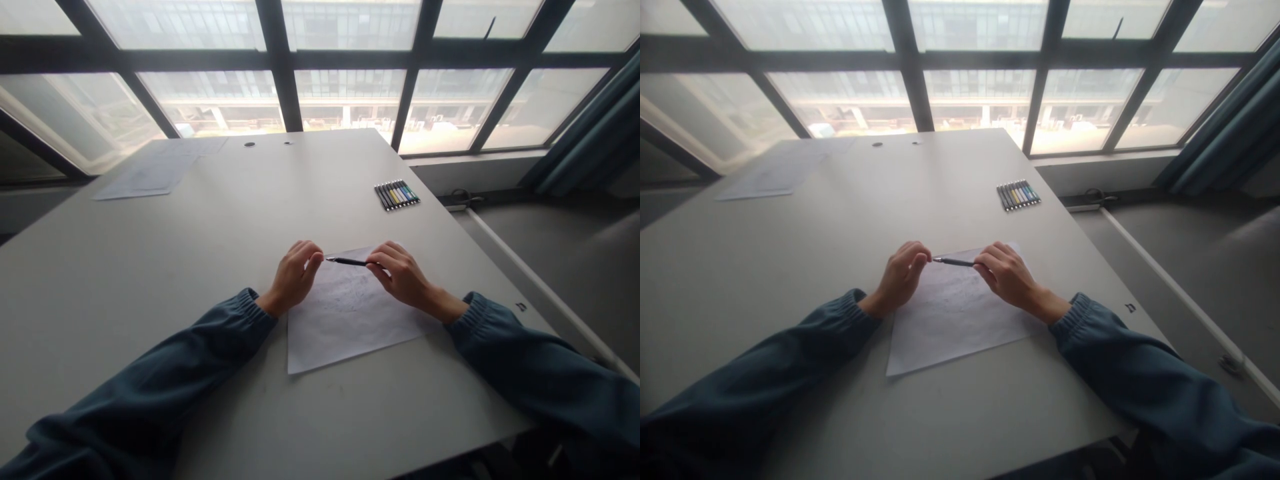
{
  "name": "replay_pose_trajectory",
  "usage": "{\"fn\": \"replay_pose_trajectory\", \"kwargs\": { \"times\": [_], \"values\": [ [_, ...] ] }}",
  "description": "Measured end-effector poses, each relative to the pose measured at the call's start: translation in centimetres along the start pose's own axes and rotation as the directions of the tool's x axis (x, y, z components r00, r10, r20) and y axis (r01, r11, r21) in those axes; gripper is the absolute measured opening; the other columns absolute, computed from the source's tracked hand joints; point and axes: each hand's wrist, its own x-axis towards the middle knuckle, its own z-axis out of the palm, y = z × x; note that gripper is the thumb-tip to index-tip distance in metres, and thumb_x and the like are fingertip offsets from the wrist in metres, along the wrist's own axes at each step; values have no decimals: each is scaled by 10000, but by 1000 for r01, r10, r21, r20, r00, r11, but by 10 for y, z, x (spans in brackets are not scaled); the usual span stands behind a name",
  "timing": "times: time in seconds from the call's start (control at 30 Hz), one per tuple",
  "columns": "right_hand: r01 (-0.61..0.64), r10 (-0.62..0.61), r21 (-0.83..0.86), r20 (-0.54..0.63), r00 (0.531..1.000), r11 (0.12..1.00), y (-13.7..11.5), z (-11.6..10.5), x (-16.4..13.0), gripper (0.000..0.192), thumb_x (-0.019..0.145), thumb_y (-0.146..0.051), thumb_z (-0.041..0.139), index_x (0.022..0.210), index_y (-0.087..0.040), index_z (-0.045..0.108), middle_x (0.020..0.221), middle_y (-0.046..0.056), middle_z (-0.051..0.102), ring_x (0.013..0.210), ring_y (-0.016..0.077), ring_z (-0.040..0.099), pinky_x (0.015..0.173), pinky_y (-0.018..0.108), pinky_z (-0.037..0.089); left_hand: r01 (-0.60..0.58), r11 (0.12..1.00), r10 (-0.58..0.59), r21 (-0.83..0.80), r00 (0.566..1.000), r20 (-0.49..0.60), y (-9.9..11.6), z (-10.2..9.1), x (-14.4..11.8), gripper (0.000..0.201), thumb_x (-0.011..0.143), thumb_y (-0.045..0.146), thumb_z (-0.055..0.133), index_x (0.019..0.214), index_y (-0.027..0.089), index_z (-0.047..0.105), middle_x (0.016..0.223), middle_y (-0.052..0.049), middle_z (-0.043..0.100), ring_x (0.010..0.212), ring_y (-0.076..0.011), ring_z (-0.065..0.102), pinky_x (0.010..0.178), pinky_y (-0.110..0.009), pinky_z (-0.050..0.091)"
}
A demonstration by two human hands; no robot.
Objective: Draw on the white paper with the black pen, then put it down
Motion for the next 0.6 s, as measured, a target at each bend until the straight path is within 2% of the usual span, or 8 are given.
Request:
{"fn": "replay_pose_trajectory", "kwargs": {
  "times": [0.07,0.2,0.33,0.6],
  "values": [
    [3,-3,-6,2,1000,1000,0,0,0,123,991,-245,527,934,-202,627,886,73,660,855,220,557,781,378,464,-1,1000,2,-13,999,42,0,-1,1,435,1031,443,362,743,184,560,728,-32,570,735,-170,527,723,-324,439],
    [19,-18,-28,24,1000,999,0,0,0,142,996,-260,518,948,-201,638,901,78,661,863,224,556,791,385,461,-22,999,25,-38,997,78,2,1,2,390,1006,407,464,705,188,581,679,-22,582,705,-167,536,690,-310,436],
    [41,-39,-53,46,998,998,-1,-1,0,150,997,-278,518,954,-203,641,903,79,658,869,228,549,796,387,453,-54,997,58,-48,995,84,4,2,3,326,983,369,529,716,188,581,671,-14,578,697,-163,528,677,-303,439],
    [62,-56,-89,62,996,994,-2,-3,1,159,1002,-277,512,942,-197,636,897,78,651,867,226,539,785,380,441,-98,992,103,-84,993,56,4,2,4,184,941,318,619,814,188,644,774,-36,664,783,-169,588,743,-313,487]
  ]
}}
